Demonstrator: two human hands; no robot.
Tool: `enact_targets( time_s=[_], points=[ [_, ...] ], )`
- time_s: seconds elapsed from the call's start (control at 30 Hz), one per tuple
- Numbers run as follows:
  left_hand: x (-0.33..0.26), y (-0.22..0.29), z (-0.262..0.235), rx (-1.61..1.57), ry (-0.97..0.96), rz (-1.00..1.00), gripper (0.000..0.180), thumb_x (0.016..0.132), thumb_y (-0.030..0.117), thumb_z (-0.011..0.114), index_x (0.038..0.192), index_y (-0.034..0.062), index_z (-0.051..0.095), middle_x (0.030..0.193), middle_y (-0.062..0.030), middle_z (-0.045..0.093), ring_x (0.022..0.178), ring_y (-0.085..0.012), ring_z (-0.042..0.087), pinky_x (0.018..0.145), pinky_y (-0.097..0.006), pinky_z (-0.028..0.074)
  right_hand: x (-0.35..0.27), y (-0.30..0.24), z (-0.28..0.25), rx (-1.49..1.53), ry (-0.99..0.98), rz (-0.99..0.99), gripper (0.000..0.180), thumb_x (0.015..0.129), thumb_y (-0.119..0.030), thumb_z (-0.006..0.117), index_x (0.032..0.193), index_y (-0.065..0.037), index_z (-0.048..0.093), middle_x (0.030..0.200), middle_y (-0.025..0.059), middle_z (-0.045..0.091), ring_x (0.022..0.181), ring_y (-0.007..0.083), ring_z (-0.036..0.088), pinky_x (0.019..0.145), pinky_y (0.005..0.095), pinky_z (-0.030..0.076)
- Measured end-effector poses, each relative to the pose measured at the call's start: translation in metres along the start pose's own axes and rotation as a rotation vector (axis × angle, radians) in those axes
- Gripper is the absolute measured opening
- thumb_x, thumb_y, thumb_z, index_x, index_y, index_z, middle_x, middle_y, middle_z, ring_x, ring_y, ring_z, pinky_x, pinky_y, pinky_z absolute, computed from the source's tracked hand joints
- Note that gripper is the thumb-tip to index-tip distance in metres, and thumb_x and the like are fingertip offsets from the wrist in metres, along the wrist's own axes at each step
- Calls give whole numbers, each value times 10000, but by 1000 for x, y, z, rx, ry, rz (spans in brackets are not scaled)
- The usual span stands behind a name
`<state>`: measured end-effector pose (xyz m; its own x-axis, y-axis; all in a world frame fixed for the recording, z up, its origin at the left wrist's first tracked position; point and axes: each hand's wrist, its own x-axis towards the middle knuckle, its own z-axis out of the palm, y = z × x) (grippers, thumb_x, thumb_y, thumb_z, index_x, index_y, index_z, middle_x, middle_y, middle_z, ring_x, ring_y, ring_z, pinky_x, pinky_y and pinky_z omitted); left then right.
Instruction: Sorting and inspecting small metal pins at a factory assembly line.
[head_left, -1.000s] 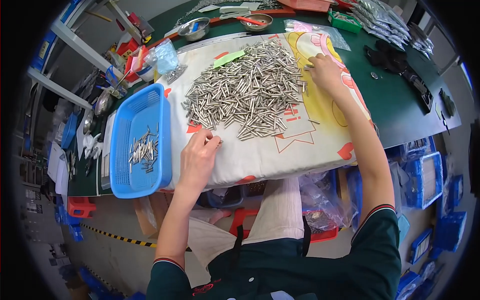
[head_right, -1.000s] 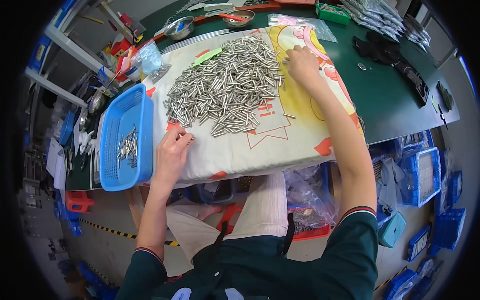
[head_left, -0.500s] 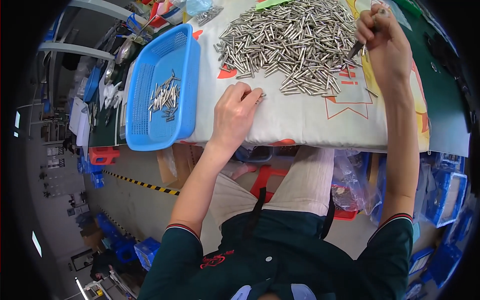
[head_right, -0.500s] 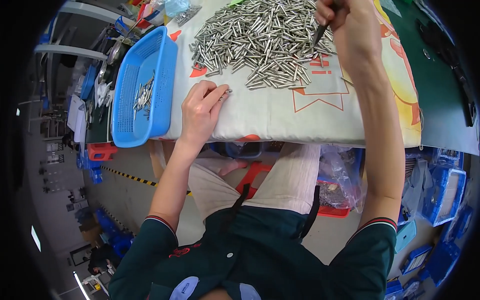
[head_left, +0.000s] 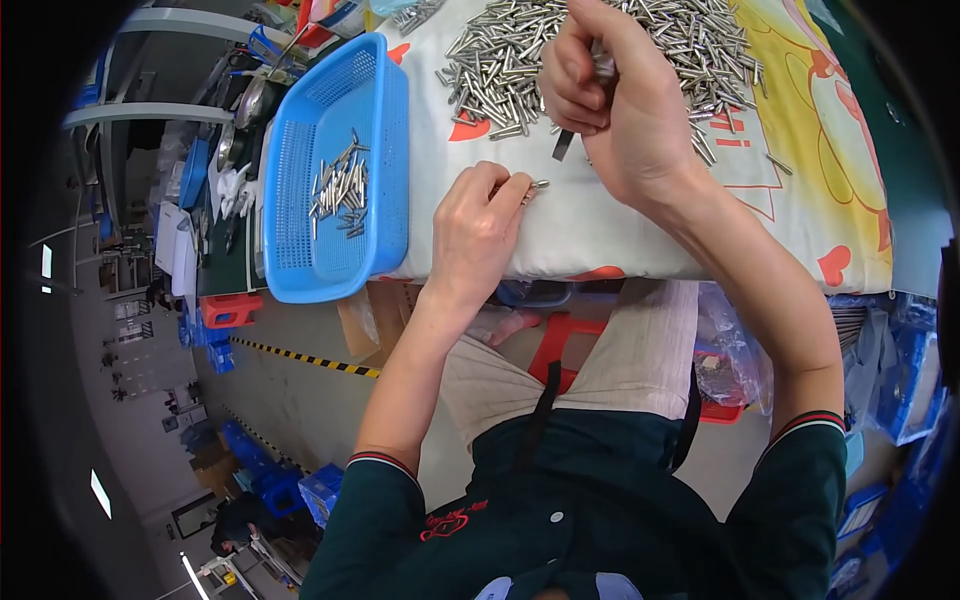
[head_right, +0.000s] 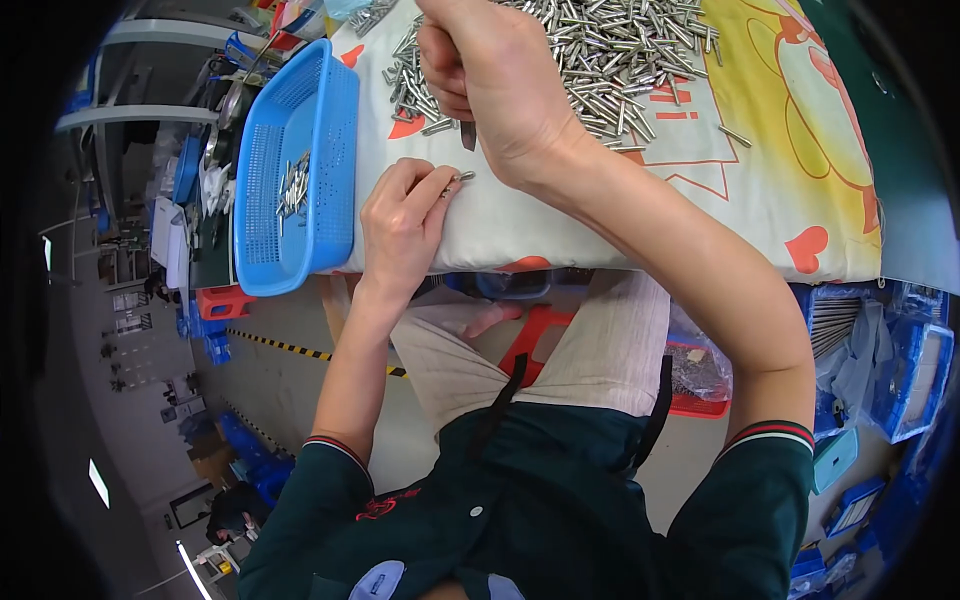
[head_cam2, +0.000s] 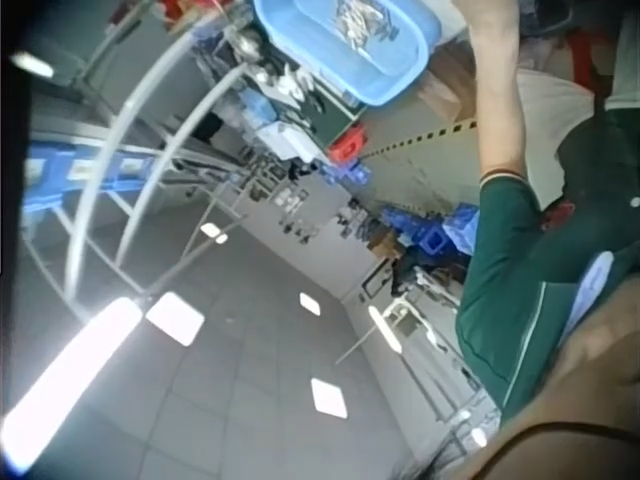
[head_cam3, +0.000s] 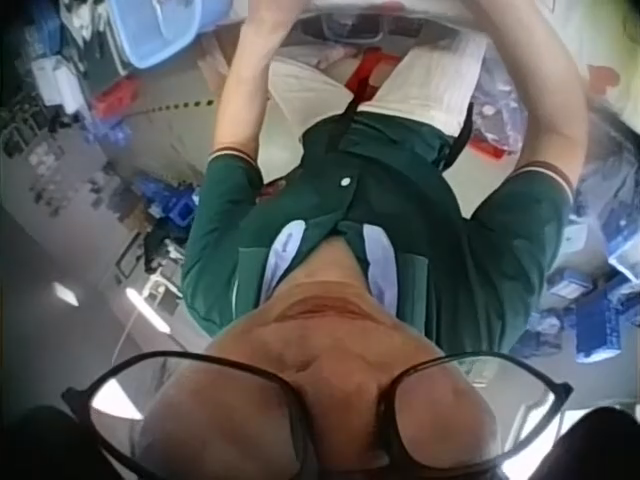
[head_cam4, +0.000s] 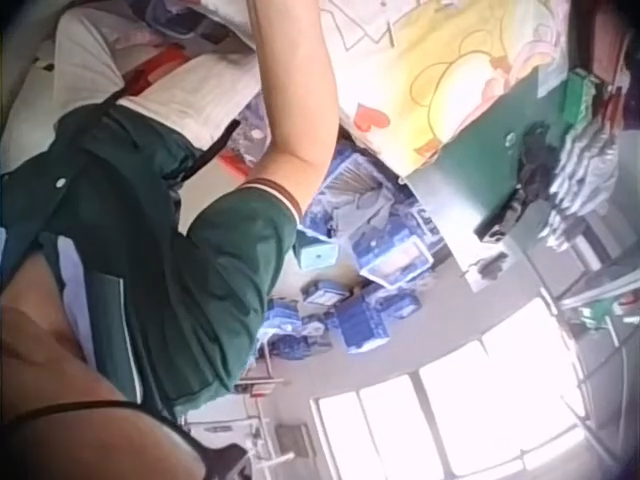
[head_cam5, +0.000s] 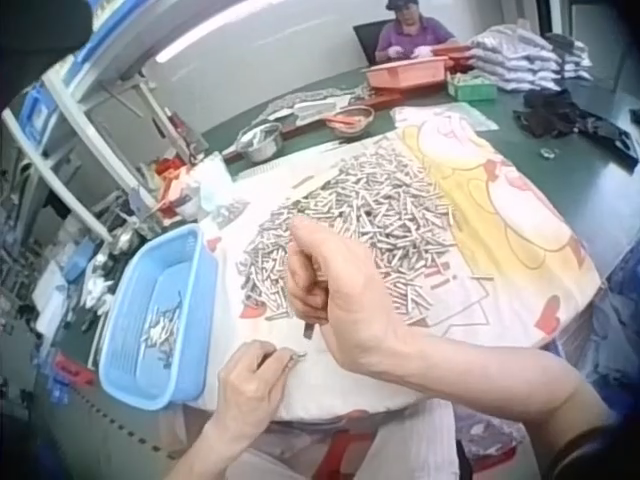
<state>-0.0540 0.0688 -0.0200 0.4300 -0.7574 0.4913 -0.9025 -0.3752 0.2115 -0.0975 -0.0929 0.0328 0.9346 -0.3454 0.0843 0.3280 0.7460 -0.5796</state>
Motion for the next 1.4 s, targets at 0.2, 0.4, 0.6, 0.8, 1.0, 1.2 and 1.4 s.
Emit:
enact_targets(
  time_s=[0.2,0.4,0.6,0.8,1.0,1.2,1.4],
  points=[
    [-13,2,-7,-9,27,-20,171,672,-11,668,831,24,618,759,-74,531,679,-226,542,573,-336,454,-1,18,-8,-220,115,24,466,929,-377,460,578,-70,440,477,-16,354,409,70,287,408,216,223],
    [-11,0,-6,15,-8,-7,180,668,-4,673,839,21,622,776,-74,536,690,-228,542,581,-338,451,-6,22,-18,-447,-101,66,354,886,-277,454,595,-77,424,568,-12,419,510,72,351,506,227,309],
    [-28,-3,-20,59,0,-57,158,680,8,690,830,23,641,748,-75,548,653,-224,547,567,-325,442,-7,18,-13,-638,-282,140,415,854,-335,534,536,-72,482,505,-33,431,460,56,394,455,208,343],
    [-40,-9,-23,64,27,-125,218,649,-46,651,856,16,623,767,-85,527,693,-238,543,595,-337,450,-9,30,7,113,-125,128,458,938,-340,417,558,-87,380,467,-11,308,401,83,246,401,225,206],
    [-40,-9,-19,78,74,-120,136,700,-4,677,832,16,647,738,-83,543,651,-223,538,572,-321,437,-9,58,9,-112,-86,78,396,909,-272,342,556,-100,296,457,-39,210,422,73,149,419,252,148],
    [-41,-10,-17,72,89,-122,136,700,-2,675,831,12,645,736,-86,541,653,-229,538,572,-321,435,-9,66,0,-60,-62,101,349,823,-215,400,514,-92,295,458,-14,262,425,76,197,407,255,173],
    [-40,-10,-17,86,92,-119,145,688,-1,676,829,14,644,728,-82,534,647,-229,533,566,-323,432,-9,68,3,-121,-43,48,325,854,-221,350,558,-104,280,455,-27,214,425,78,146,423,257,143]
  ],
)
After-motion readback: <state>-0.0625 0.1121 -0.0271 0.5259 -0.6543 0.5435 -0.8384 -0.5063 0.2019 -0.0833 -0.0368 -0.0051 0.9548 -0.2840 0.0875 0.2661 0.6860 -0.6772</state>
